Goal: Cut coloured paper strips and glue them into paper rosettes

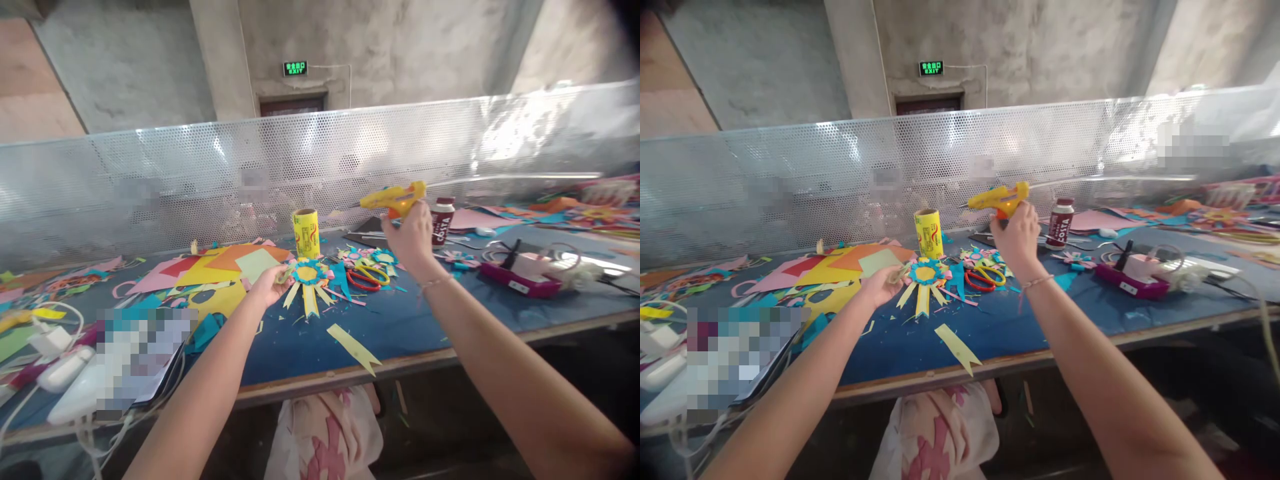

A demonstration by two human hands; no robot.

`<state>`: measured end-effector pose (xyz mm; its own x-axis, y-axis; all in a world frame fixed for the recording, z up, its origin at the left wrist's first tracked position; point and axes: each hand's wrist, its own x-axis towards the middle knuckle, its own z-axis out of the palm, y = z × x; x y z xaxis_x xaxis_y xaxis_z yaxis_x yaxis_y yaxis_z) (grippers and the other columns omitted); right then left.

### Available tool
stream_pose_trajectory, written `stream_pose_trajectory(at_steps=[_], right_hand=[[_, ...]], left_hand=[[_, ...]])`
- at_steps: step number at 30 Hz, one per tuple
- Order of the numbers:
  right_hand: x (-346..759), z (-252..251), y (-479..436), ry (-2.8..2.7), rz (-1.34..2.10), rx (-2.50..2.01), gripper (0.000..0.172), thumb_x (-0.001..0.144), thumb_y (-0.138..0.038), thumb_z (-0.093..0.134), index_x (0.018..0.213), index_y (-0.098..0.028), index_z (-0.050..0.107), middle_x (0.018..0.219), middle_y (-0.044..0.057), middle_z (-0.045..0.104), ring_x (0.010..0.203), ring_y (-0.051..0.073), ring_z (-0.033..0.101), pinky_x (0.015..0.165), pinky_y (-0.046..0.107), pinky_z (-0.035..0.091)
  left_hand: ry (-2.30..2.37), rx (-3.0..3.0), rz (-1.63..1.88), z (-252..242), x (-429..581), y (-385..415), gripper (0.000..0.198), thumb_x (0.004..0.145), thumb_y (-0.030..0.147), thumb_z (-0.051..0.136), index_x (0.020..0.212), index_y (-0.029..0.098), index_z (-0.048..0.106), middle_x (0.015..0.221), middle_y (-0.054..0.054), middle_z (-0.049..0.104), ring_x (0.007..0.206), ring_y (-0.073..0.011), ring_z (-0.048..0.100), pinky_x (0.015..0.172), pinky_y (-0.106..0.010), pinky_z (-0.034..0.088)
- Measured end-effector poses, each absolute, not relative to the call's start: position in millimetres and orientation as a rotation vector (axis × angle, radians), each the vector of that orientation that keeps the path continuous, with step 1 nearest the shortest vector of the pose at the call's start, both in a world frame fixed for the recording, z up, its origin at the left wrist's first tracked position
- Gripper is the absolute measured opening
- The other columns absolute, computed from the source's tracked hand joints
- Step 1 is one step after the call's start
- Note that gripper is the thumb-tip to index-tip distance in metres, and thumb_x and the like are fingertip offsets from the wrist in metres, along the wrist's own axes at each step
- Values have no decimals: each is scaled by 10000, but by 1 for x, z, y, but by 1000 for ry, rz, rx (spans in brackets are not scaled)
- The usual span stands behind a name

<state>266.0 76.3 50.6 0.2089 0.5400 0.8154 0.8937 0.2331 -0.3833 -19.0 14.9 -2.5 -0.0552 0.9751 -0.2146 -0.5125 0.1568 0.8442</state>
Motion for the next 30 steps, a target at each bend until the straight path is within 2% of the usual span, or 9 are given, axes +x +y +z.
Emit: stream_pose_trajectory(at_steps=[4,11,17,30], right_hand=[[232,20,82,-1511,-427,-1344,420,851,-426,453,1111,-100,410,1050,193,514,1042,313,474,832,460,400],[213,-23,72,-1866,-582,-1283,263,872,-367,432,959,-124,484,951,164,567,938,291,518,784,409,411],[215,-24,71,-1975,-661,-1270,251,878,-326,439,987,-107,495,909,149,586,874,261,552,763,366,421],[214,-25,69,-2041,-731,-1246,215,900,-320,409,943,-136,512,900,138,599,834,255,563,739,360,417]], left_hand=[[1040,734,1369,-4,-14,11,36,824,83,527,818,118,526,661,-22,585,478,-71,559,435,-151,451],[1183,975,1212,-15,-10,14,199,721,50,640,817,159,504,744,-6,578,631,-100,604,547,-200,486],[1161,1055,1206,-19,-12,14,269,679,35,673,837,163,496,799,-20,589,715,-107,592,621,-222,488],[1097,1055,1214,-15,-8,9,306,665,39,673,883,162,500,837,-34,563,750,-130,602,683,-270,483]])
